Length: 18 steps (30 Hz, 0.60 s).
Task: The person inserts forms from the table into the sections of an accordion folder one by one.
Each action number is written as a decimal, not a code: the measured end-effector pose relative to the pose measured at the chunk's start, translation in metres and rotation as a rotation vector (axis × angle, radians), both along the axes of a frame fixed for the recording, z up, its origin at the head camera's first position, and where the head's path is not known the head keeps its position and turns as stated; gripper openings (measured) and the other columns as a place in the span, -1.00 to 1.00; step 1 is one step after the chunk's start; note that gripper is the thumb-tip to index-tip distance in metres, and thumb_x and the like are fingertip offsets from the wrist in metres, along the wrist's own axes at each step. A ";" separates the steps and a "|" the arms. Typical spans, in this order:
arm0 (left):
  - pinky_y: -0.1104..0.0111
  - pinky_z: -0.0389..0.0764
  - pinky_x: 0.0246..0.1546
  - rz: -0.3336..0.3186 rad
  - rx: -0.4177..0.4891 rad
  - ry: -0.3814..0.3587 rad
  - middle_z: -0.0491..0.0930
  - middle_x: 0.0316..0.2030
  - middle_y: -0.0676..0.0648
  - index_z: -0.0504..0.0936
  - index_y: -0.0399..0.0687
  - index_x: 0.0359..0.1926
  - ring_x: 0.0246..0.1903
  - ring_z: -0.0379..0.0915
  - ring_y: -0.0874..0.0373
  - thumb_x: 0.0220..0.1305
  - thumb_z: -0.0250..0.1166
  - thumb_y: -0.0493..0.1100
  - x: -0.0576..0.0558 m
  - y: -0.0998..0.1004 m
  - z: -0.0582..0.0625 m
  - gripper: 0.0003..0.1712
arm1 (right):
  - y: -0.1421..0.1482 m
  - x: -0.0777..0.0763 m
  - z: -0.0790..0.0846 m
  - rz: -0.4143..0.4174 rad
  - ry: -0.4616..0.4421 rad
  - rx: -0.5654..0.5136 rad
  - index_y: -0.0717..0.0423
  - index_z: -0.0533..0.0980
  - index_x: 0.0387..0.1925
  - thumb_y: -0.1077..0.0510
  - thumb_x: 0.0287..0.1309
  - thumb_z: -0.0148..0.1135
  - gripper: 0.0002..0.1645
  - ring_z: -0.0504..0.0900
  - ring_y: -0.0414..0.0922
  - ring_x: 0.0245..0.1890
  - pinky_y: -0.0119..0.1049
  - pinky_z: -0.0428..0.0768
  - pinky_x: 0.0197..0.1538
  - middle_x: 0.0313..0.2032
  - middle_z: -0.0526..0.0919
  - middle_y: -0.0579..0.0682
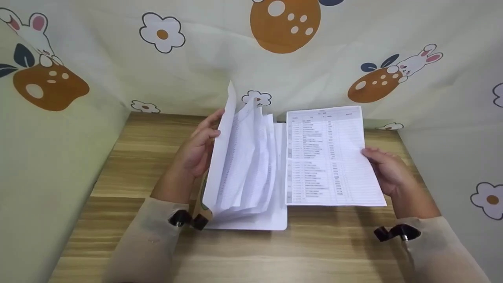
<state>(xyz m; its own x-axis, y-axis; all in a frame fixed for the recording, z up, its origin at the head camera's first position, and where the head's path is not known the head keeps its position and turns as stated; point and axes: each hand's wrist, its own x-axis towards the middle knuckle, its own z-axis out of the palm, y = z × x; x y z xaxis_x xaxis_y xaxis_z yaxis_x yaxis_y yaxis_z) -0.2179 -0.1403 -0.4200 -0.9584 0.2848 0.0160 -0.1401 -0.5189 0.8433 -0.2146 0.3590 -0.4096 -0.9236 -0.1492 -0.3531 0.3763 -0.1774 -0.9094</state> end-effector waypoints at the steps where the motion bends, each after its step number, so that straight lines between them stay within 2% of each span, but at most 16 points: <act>1: 0.21 0.62 0.12 0.001 -0.001 0.001 0.32 0.46 -0.10 0.22 0.17 0.66 0.25 0.46 -0.03 0.47 -0.06 -0.30 0.000 0.000 0.000 -0.22 | -0.001 0.001 0.001 0.004 0.004 -0.004 -0.01 0.67 -0.21 0.11 0.64 0.06 -0.71 0.84 -0.14 -0.32 -0.27 0.79 -0.25 -0.30 0.85 -0.03; 13: 0.22 0.62 0.12 -0.003 -0.011 -0.005 0.28 0.50 -0.15 0.21 0.18 0.67 0.22 0.48 -0.03 0.48 -0.08 -0.30 -0.001 0.000 -0.001 -0.22 | -0.012 0.004 0.007 0.017 0.031 -0.009 -0.02 0.70 -0.13 0.10 0.64 0.05 -0.71 0.84 -0.14 -0.32 -0.28 0.79 -0.26 -0.27 0.86 -0.04; 18: 0.16 0.54 0.24 -0.019 0.005 0.016 0.19 0.57 -0.16 0.17 0.12 0.68 0.32 0.39 -0.06 0.46 -0.11 -0.31 -0.001 0.001 -0.001 -0.20 | -0.012 0.005 0.010 -0.002 0.034 -0.007 -0.03 0.70 -0.20 0.10 0.64 0.06 -0.69 0.84 -0.15 -0.34 -0.29 0.79 -0.28 -0.29 0.86 -0.04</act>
<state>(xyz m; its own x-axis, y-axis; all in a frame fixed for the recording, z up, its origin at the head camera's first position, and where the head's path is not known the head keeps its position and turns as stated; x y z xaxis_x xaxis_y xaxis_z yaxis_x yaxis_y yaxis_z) -0.2187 -0.1393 -0.4207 -0.9526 0.3025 0.0333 -0.1359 -0.5206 0.8429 -0.2098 0.3471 -0.3999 -0.9353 -0.1496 -0.3208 0.3451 -0.1846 -0.9202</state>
